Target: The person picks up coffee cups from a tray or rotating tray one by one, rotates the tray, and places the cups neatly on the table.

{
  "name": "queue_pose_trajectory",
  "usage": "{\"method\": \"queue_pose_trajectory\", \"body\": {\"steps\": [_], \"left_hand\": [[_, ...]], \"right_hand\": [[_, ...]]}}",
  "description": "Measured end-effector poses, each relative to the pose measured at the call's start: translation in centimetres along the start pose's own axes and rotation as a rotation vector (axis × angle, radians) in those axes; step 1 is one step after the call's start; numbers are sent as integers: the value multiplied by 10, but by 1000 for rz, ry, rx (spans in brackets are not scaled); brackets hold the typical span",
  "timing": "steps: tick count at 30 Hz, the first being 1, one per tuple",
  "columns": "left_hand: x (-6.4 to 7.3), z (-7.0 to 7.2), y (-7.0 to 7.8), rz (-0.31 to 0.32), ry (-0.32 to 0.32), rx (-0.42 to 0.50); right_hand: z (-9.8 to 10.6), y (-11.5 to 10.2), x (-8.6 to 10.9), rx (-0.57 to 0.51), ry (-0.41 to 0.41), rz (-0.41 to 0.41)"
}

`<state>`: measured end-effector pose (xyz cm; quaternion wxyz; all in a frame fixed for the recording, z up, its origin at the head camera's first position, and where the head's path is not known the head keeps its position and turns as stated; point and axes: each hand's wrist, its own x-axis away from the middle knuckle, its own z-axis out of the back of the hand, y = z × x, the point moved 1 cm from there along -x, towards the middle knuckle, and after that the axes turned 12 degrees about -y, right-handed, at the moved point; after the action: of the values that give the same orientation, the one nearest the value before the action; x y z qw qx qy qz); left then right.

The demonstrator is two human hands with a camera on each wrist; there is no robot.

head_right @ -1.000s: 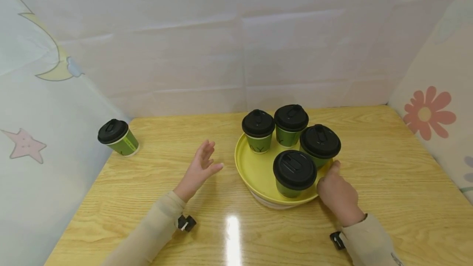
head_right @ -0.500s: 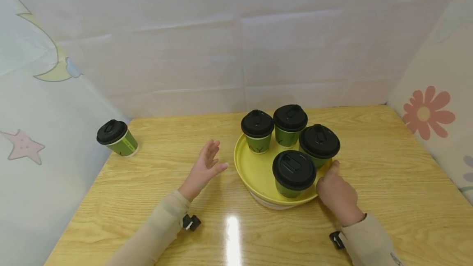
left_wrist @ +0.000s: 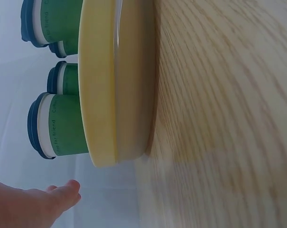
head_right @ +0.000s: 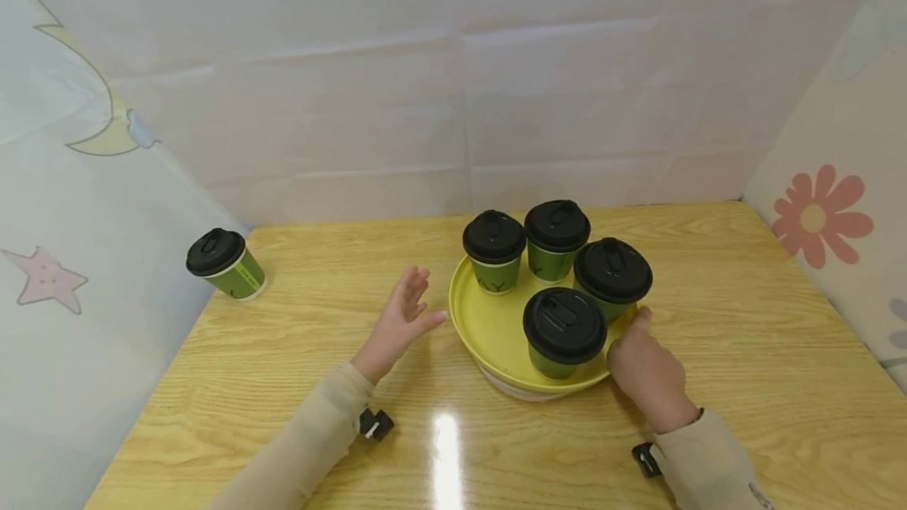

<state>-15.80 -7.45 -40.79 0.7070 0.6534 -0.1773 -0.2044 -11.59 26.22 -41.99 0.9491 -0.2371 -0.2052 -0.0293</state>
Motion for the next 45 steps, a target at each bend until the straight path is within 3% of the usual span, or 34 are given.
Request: {"method": "queue_pose_trajectory", "body": {"steps": [6,16,23,34,45], "left_hand": [[-2,-3,0,-1,-7,-1],[-8,-9,4,1,11,5],[-12,-11,3,5,15,3],[-11,-15,3,0,12,9],[-13,-17,2,17,21,-9]], "right_hand": [[1,0,-1,-3,8,9],[6,5,-5,-34,-53,-6],[5,9,-4,-105,-31,76],[11,10,-6,-148,-41,98],[2,2,16,-228,-87,95]]}}
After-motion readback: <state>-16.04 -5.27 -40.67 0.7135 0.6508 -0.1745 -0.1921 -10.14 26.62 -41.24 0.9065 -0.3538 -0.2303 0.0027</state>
